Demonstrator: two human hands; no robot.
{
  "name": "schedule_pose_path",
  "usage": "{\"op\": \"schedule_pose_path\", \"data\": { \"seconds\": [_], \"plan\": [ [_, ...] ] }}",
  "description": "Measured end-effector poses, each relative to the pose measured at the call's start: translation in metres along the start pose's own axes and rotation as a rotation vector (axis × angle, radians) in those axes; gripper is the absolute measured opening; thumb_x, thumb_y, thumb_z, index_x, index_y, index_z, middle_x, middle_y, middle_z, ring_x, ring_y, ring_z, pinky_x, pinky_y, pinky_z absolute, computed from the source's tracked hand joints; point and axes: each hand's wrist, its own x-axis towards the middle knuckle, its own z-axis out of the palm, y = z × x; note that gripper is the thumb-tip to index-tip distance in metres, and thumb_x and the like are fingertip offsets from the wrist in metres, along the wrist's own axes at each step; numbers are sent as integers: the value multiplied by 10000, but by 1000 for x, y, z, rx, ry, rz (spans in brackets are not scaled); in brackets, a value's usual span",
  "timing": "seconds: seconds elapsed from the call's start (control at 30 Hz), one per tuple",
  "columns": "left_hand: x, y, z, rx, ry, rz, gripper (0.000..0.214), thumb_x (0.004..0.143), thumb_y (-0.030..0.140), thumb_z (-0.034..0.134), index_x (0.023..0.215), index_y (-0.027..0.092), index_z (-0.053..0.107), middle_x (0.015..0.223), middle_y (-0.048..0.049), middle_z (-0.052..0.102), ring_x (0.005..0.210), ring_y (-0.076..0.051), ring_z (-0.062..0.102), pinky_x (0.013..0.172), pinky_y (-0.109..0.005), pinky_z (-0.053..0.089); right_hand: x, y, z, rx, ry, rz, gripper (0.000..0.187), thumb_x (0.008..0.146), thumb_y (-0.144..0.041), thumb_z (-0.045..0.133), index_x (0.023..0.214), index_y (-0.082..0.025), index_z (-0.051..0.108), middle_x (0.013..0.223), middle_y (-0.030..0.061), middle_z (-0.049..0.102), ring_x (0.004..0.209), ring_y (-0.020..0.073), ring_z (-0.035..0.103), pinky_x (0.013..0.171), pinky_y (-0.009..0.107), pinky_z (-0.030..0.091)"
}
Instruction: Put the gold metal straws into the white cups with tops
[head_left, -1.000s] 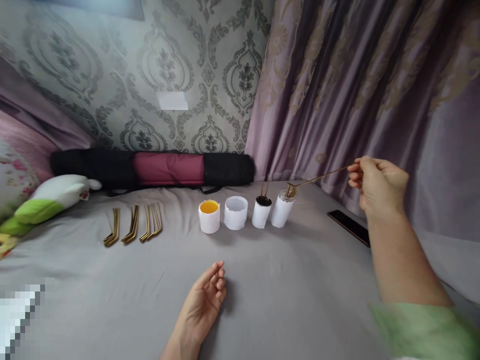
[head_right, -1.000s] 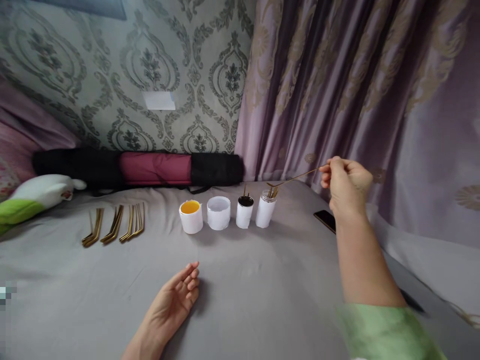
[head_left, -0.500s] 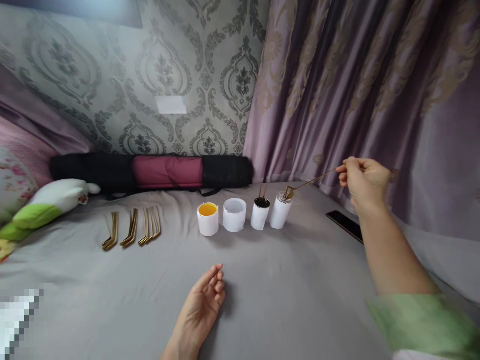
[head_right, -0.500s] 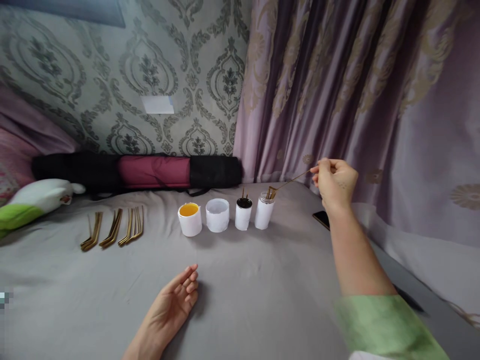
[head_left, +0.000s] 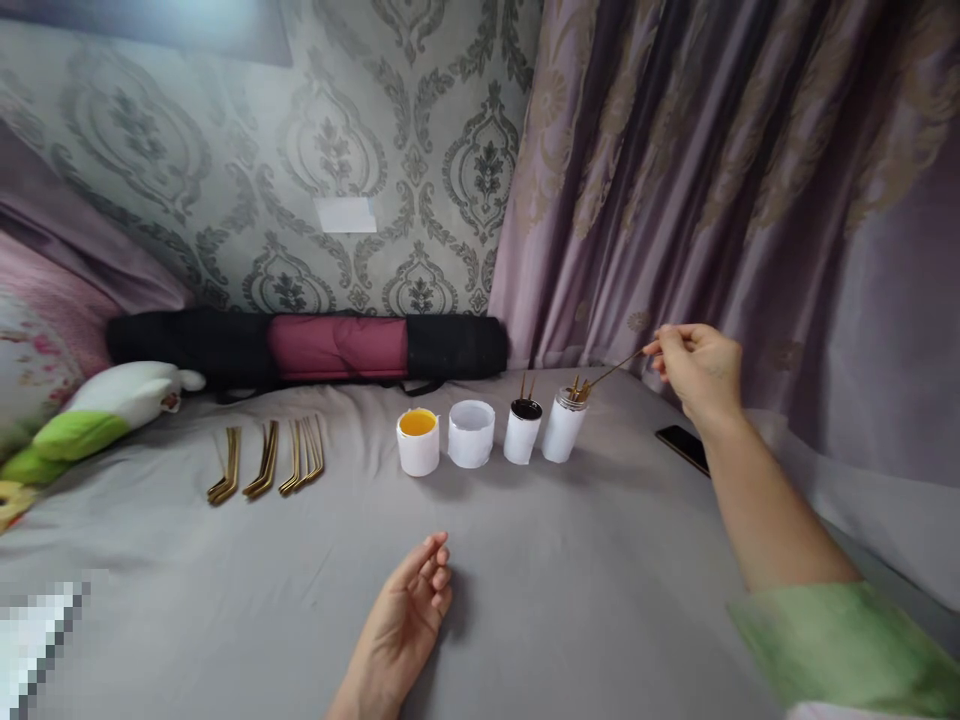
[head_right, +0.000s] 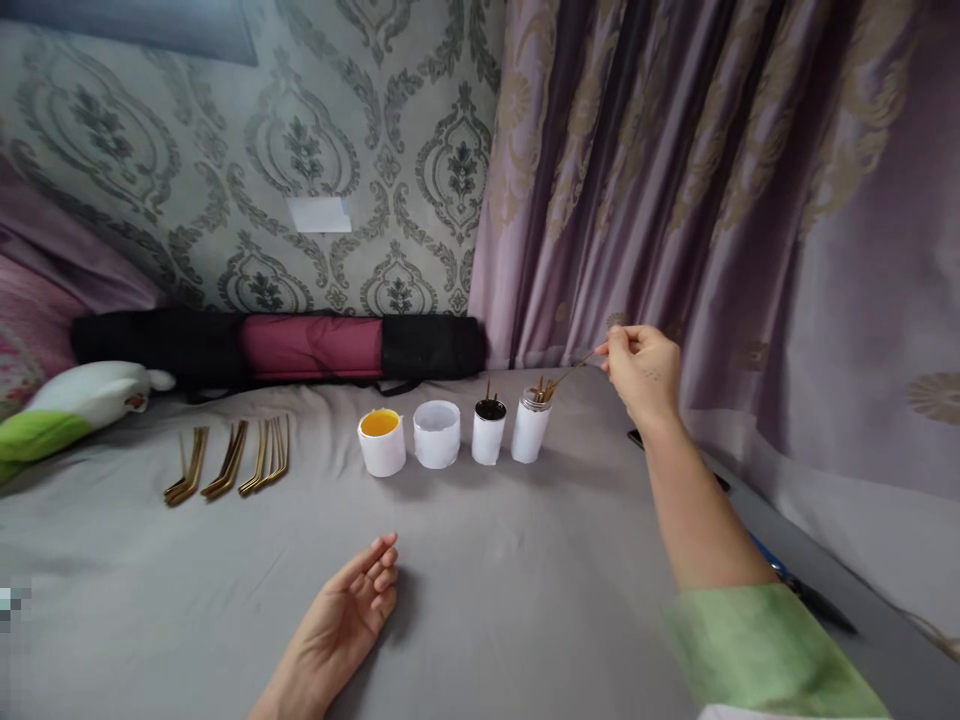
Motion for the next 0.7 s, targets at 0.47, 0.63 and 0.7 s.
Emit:
{"op": "schedule_pose_path", "data": {
  "seconds": [0.47,0.63,0.7],
  "plan": [
    [1,0,-1,5,-1,-4,206,702,136,594,902,107,551,709,5,501,513,-33,435,422,-161,375,-1,8,18,-161,-173,-27,235,745,-364,506,718,-144,585,638,41,643,415,72,516,382,173,371],
    [1,1,-1,6,6,-1,209,702,139,595,904,104,555,702,4,497,511,-36,432,412,-163,367,-2,18,21,-243,-224,3,246,747,-374,489,714,-149,583,681,58,660,441,88,544,381,175,369],
    [1,1,-1,5,12,-4,203,702,134,592,899,103,556,697,4,496,508,-37,430,408,-162,364,-3,21,23,-256,-237,23,241,747,-374,485,717,-153,577,684,57,661,439,92,545,368,176,359]
  ]
}}
